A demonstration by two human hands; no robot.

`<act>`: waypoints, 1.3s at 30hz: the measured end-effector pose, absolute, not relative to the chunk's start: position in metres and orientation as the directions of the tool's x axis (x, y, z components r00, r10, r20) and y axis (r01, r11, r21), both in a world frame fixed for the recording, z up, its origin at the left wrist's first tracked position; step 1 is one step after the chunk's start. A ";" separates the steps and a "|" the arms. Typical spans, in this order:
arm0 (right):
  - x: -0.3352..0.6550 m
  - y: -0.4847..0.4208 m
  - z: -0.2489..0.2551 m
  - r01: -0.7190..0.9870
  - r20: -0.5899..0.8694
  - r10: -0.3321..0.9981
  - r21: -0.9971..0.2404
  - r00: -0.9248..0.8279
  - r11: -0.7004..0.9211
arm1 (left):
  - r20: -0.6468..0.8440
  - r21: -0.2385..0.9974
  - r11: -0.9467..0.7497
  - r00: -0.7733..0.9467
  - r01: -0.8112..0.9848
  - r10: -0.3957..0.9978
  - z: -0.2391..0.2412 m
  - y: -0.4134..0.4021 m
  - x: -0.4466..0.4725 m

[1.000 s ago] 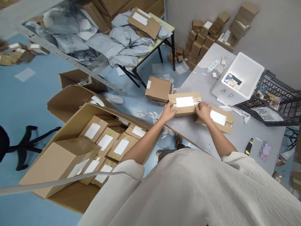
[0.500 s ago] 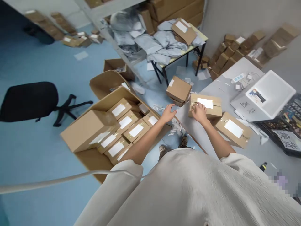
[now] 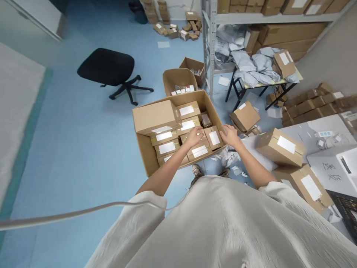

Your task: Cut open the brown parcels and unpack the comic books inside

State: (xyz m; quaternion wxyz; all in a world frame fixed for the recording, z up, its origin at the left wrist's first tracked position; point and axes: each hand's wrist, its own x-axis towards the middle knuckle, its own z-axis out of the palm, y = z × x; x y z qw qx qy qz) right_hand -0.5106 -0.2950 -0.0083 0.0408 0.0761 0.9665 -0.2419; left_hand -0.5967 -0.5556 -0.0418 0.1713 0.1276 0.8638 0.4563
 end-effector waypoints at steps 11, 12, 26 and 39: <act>-0.605 -0.432 -0.062 -0.035 -0.113 -0.146 -0.665 -0.983 0.746 | -0.237 0.816 0.565 -0.963 -0.125 0.130 -0.069 -0.736 -0.641; -0.612 -0.444 -0.067 -0.041 -0.126 -0.169 -0.671 -0.978 0.740 | -0.257 0.809 0.565 -0.962 -0.162 0.093 -0.072 -0.749 -0.643; -0.682 -0.520 -0.089 -0.217 -0.416 -0.333 -0.302 -0.846 0.928 | -0.376 0.758 0.519 -0.915 -0.395 -0.147 -0.117 -0.837 -0.671; -0.667 -0.520 -0.106 -0.026 -0.334 -0.191 -0.440 -0.923 0.898 | -0.416 0.759 0.465 -0.889 -0.455 -0.191 -0.120 -0.833 -0.684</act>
